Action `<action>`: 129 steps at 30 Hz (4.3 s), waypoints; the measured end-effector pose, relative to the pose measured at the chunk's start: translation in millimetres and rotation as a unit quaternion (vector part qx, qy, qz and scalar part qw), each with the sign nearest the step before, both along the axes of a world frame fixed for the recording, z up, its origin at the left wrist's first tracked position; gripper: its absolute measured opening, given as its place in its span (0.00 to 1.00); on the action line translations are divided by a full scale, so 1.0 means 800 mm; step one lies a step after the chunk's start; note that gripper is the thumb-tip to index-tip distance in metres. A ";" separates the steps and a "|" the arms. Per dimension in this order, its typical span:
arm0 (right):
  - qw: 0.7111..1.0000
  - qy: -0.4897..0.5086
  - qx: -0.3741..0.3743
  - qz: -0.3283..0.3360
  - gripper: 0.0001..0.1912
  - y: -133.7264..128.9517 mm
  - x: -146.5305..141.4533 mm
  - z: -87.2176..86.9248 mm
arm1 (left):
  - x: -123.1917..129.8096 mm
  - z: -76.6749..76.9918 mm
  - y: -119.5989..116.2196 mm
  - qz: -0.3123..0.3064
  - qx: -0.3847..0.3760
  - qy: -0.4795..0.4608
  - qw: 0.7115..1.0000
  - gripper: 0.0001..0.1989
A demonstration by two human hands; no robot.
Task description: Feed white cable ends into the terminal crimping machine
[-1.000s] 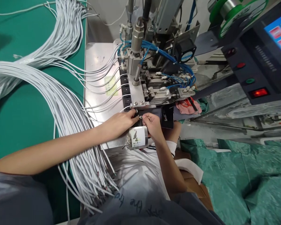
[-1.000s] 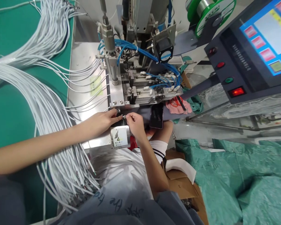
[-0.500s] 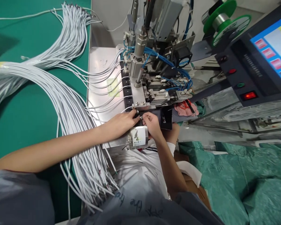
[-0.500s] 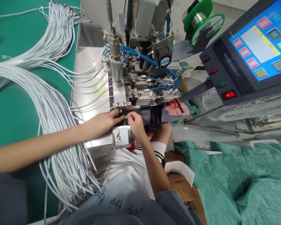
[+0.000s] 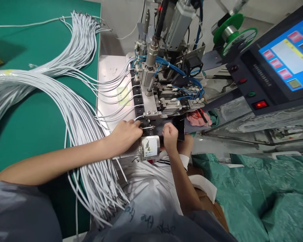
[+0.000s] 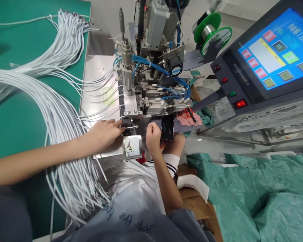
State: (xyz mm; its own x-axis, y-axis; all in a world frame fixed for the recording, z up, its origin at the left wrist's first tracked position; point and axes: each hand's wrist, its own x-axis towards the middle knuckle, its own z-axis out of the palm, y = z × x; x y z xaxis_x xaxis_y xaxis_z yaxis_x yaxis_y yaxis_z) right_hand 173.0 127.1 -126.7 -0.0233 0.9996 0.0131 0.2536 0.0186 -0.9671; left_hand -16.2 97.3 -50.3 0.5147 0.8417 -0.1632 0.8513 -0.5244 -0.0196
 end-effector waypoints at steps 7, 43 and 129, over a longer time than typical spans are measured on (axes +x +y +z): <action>0.986 -0.127 0.020 0.103 0.08 -0.116 -0.033 0.038 | -0.011 -0.009 0.011 0.111 0.032 -0.021 0.993 0.16; 0.993 0.010 0.084 0.087 0.08 -0.038 -0.007 0.078 | 0.003 -0.025 0.011 -0.082 -0.008 -0.555 0.828 0.09; 0.982 0.096 -0.111 0.121 0.14 0.016 -0.007 -0.032 | 0.008 -0.013 0.007 -0.014 0.018 -0.018 1.000 0.06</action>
State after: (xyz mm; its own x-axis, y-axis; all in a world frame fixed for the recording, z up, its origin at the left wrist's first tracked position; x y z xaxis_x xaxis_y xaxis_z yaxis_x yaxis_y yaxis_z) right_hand 167.4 139.9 -152.0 -0.2788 0.9440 -0.1764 0.0808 -0.1600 -0.9838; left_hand -9.6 103.0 -61.0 0.5434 0.8316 -0.1149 0.8365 -0.5479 -0.0090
